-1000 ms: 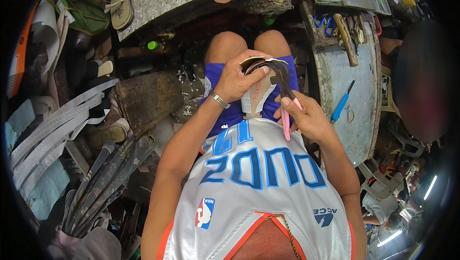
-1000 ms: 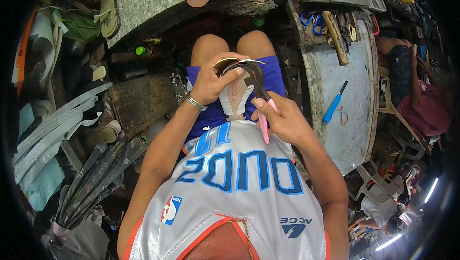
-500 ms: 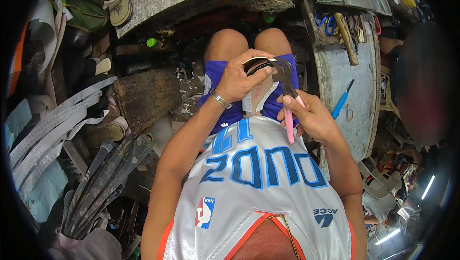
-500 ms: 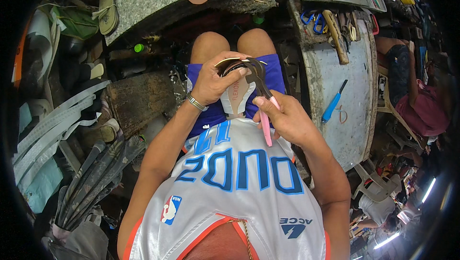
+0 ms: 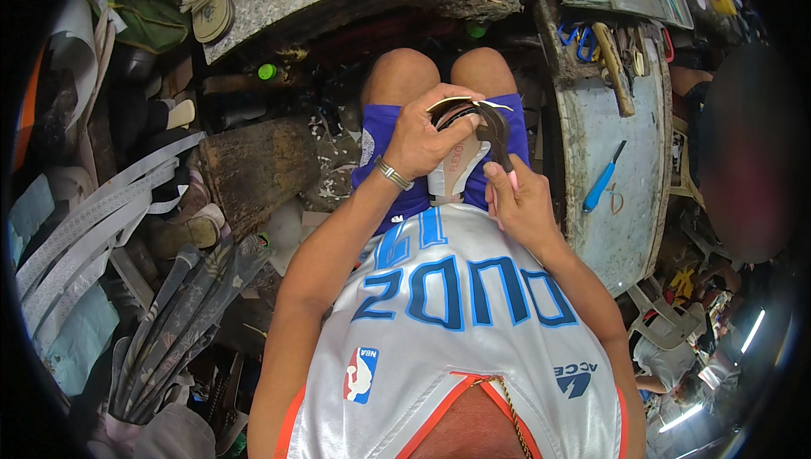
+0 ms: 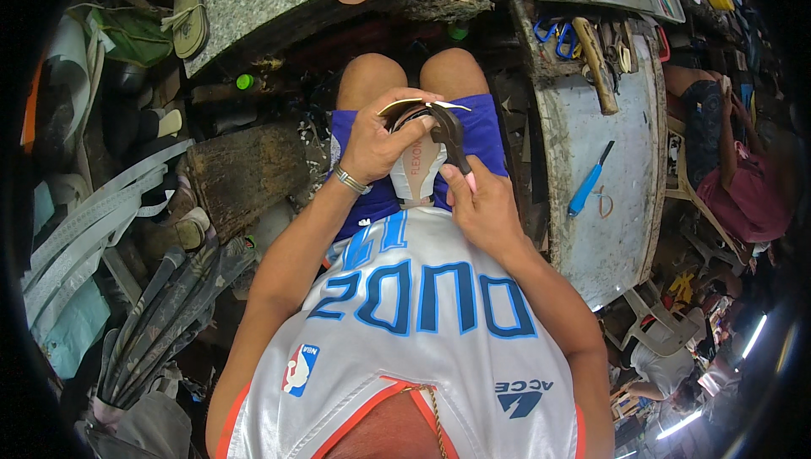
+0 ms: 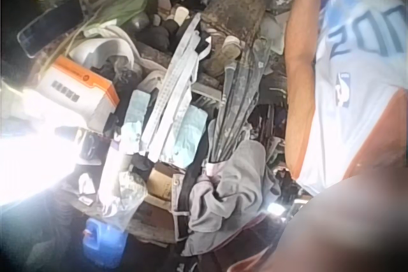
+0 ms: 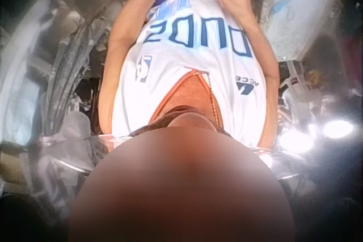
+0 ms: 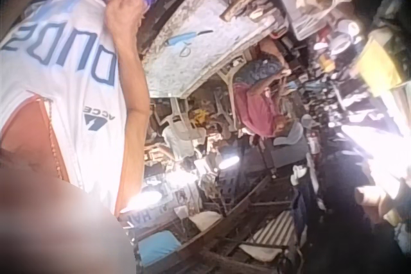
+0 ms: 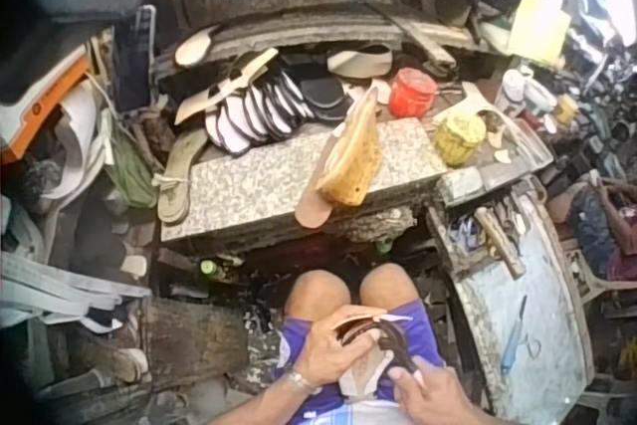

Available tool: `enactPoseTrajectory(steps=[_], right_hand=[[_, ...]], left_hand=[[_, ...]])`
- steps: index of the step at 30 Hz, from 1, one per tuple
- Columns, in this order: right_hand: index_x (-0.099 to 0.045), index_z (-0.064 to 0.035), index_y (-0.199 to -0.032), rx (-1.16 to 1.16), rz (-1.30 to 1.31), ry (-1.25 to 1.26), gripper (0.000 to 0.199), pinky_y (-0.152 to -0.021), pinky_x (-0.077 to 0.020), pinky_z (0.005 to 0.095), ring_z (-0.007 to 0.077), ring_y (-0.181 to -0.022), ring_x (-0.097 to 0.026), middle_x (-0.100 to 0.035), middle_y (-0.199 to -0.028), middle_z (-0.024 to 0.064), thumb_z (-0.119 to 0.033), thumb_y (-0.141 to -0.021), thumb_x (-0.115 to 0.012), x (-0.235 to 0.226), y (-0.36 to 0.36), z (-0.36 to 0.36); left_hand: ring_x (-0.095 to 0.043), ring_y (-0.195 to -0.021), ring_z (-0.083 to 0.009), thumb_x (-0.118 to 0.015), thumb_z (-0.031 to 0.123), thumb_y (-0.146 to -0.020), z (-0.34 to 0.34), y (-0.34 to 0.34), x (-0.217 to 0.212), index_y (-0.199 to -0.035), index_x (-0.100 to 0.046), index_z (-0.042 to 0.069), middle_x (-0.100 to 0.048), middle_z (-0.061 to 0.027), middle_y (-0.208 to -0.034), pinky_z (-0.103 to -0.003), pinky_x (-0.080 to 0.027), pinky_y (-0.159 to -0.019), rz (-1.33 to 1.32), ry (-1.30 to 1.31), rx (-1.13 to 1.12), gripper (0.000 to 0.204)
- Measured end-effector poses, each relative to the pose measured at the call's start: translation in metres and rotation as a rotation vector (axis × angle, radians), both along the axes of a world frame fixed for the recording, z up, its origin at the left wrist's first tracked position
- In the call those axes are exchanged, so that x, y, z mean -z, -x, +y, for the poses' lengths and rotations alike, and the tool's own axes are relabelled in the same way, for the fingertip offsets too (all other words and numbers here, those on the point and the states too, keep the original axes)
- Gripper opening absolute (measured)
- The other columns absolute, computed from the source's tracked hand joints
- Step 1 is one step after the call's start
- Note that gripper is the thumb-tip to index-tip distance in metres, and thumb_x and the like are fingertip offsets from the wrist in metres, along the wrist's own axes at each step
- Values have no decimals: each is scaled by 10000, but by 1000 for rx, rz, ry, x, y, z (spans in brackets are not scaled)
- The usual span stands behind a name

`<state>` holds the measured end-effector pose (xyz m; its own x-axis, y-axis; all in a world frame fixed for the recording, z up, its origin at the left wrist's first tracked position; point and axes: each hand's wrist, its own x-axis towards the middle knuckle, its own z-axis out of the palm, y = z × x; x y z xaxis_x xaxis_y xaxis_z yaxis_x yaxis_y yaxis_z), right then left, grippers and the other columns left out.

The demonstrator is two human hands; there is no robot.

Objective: The person trims and shapes a white sandal sole using a knife and scissors, then fits a white plastic upper onto the sole. They repeatedly adjust and trim the upper to match the sole shape.

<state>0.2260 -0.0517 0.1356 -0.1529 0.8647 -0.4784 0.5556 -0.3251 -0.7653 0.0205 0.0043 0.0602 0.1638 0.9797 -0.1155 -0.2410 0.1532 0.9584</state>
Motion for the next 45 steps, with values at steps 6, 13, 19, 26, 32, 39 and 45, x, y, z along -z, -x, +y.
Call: enactPoseTrajectory(steps=[6, 13, 19, 26, 32, 39, 45], right_hand=[[-680, -2, -963, 19, 57, 52, 440, -517, -510, 335, 135, -535, -666, -671, -629, 51, -385, -1178, -652, -3, 0, 6], [-679, -6, -953, 27, 78, 98, 444, -499, -509, 327, 129, -517, -661, -675, -628, 51, -389, -1175, -659, -12, -4, 16], [-693, 6, -970, -56, 36, -107, 386, -502, -511, 334, 151, -513, -676, -689, -624, 70, -330, -1159, -690, 14, -5, 10], [-688, 2, -984, -119, -29, -210, 318, -526, -531, 360, 194, -526, -698, -690, -623, 79, -274, -1140, -717, 30, -14, 5], [-687, 0, -997, -144, -27, -265, 291, -543, -545, 385, 238, -552, -721, -711, -650, 105, -256, -1130, -729, 35, -19, 1], [-697, 2, -1018, -179, -59, -272, 277, -566, -545, 418, 316, -590, -734, -714, -685, 147, -251, -1126, -728, 31, -24, -3], [-695, 12, -1044, -211, -65, -204, 302, -578, -538, 456, 356, -609, -730, -704, -698, 178, -276, -1127, -724, 17, -27, -3]], left_hand=[[-762, -1174, -156, -755, 66, -1047, -1, 0, 1, -1317, -740, 21, -812, -103, -1307, -331, -606, -1045, 96, -27, 1, 274], [-765, -1168, -165, -738, 50, -1045, 3, -2, -1, -1294, -729, 19, -817, -114, -1289, -339, -609, -1046, 1, 21, -20, 251], [-772, -1172, -180, -725, 21, -1040, 0, -2, 5, -1272, -728, 9, -818, -129, -1291, -341, -612, -1044, -21, 11, -60, 232], [-775, -1175, -188, -728, 20, -1030, -1, -3, 10, -1255, -744, 12, -817, -140, -1294, -341, -613, -1049, 11, 18, -56, 226], [-774, -1175, -189, -719, 25, -1028, -4, -3, 11, -1250, -753, 16, -817, -142, -1299, -341, -615, -1045, -10, 31, -50, 224], [-784, -1136, -170, -753, 12, -978, -5, -2, 10, -1203, -782, 22, -837, -103, -1220, -324, -618, -1019, -34, 15, -58, 228], [-754, -1231, -200, -756, 38, -1004, -3, 7, 11, -1281, -744, 31, -802, -147, -1344, -364, -592, -1107, -51, 88, 75, 277]])
